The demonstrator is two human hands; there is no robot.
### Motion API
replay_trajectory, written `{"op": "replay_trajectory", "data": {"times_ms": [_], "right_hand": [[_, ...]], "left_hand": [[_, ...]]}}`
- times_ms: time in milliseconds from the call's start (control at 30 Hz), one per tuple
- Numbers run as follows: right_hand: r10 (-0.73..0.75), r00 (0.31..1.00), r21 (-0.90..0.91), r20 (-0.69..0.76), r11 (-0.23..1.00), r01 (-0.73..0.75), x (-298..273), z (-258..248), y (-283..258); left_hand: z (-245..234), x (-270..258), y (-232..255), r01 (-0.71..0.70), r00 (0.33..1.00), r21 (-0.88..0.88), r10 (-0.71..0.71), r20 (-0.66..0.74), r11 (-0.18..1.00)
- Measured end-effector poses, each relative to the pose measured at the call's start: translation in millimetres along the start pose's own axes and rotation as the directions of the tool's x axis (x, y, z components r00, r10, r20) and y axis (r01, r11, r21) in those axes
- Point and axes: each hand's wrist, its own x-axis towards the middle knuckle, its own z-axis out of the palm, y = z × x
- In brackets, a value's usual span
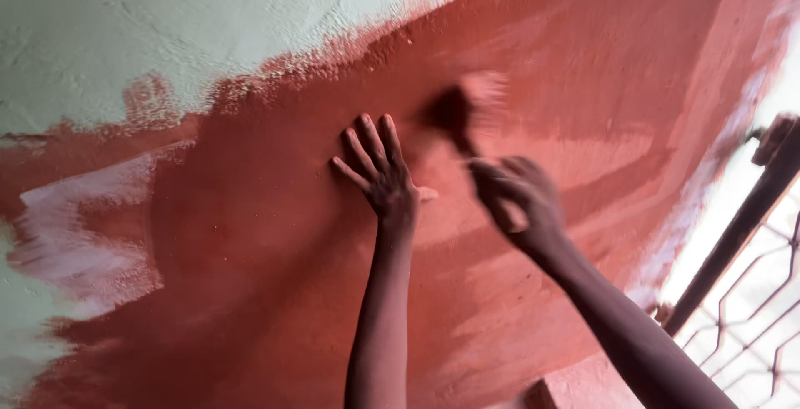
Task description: The person paints a wall with reddish-brown paint using a brush. They repeatedly dip the brush into a bucket and apply paint in broad strokes, gradually covering the upper portion of the wall.
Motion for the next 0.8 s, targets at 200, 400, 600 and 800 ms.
{"op": "replay_trajectory", "data": {"times_ms": [200,400,600,800], "right_hand": [[-0.095,0.99,0.148,-0.103,0.983,0.11,6,24,-23],[0.01,0.99,-0.196,-0.14,0.98,-0.038,-54,-46,61],[0.394,0.899,-0.249,-0.19,0.866,-0.433,-74,-102,62],[0.217,0.976,-0.04,-0.022,0.975,-0.218,-3,-25,28]], "left_hand": [[18,-4,-11,-0.078,0.991,-0.195,0.055,-0.12,0.978],[10,-10,-12,-0.085,0.982,-0.197,0.049,-0.18,0.977],[4,-5,-11,-0.048,0.996,-0.156,0.037,-0.076,0.987],[0,-7,-14,-0.091,0.984,-0.182,0.061,-0.166,0.979]]}}
